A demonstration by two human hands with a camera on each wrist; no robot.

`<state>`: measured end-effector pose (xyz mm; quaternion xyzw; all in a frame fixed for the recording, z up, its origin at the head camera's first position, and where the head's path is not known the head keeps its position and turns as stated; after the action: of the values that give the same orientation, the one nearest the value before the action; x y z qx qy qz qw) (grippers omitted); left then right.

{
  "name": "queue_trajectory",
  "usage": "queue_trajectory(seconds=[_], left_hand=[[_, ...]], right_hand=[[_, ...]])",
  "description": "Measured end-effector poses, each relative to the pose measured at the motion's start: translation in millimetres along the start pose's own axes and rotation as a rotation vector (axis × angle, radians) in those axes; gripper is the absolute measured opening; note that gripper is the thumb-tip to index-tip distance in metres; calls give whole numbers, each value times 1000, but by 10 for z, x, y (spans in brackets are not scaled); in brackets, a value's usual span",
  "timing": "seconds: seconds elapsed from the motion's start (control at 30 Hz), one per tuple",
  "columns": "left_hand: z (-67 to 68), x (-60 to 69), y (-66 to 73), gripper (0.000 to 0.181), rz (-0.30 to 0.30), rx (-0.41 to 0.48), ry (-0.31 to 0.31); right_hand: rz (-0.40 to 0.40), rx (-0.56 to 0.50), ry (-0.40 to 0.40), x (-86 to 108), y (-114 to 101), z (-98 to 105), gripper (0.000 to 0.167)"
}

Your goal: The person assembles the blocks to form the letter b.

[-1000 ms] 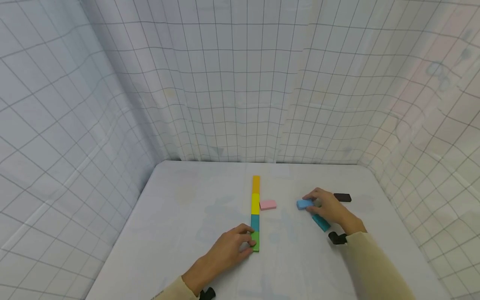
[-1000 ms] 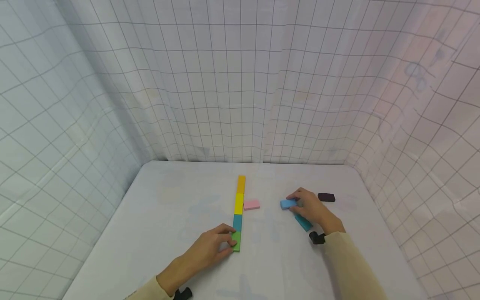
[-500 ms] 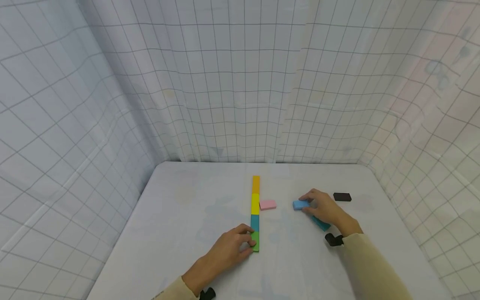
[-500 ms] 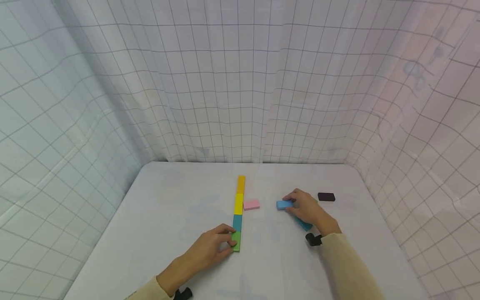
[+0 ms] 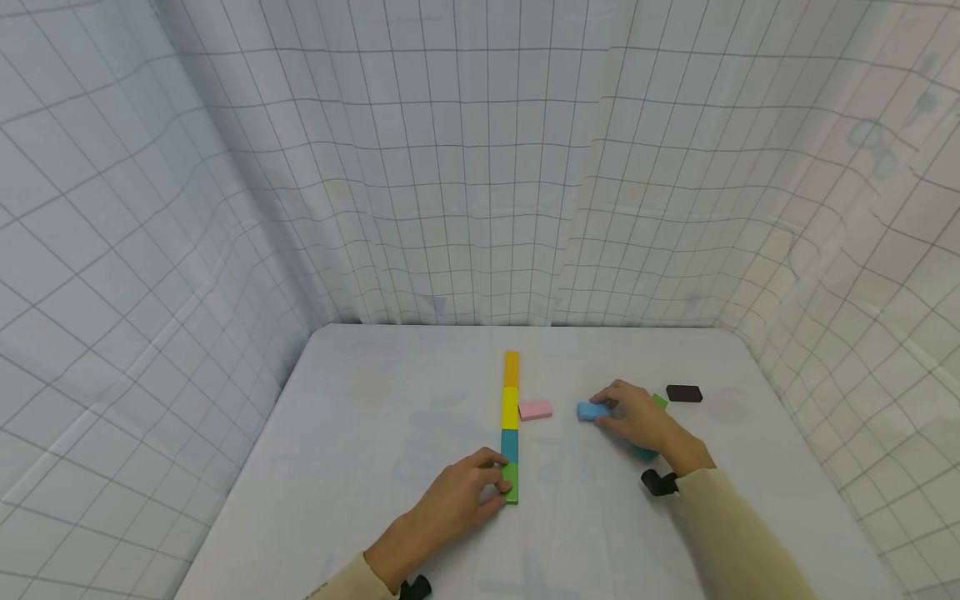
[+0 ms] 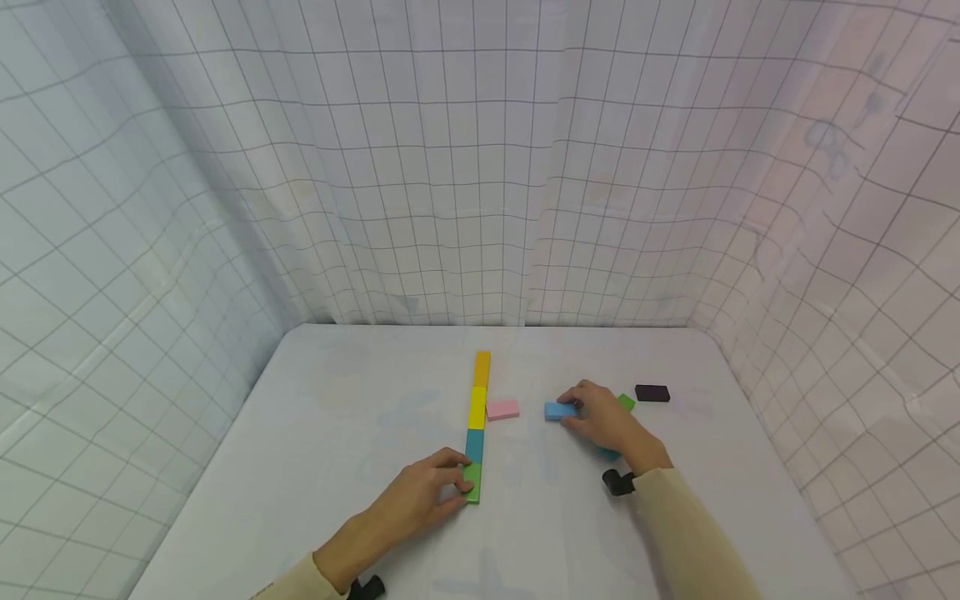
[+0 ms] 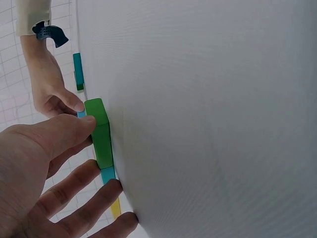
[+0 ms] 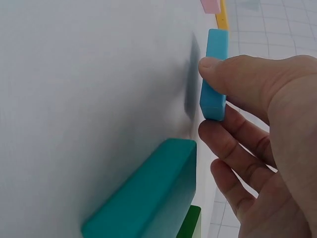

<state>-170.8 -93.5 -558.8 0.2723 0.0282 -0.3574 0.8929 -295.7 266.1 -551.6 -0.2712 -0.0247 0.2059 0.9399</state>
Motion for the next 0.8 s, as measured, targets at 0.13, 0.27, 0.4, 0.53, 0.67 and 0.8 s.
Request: queue_trajectory(seconds=[0.13,0.27,0.4,0.53,0.67,0.8], left_hand=[[-1,-1,3,9,-7,-10,2],[17,-11,56,11,36,-14,-23],[26,-11,75,11,47,-11,-28],[33,-11,80,11,38,-10,-25],[25,-10,72,11,24,-15,-17],[25,-7,79,10,24,-13,-16]], right_hand=[[-12,0,-2,-21,-27,-42,31],[-15,-4,-3,-37,-56,-77,31],[-11,-2,6,-46,-86,-107,30],[-17,16,17,-67,-108,-139,30],[-33,19,17,-94,-144,-162,30],[-47,15,12,-108,-181,-175,30]])
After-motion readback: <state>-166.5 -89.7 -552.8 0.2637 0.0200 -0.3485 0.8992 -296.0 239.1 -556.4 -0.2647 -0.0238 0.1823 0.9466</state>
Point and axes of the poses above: each hand's wrist, its own x-axis away from the middle knuckle, its own z-axis out of the back of the hand, y = z × x, the point moved 2 cm from there along -x, towards the middle knuckle, and after that the axes turned 5 degrees about -z, right-handed, at the moved point
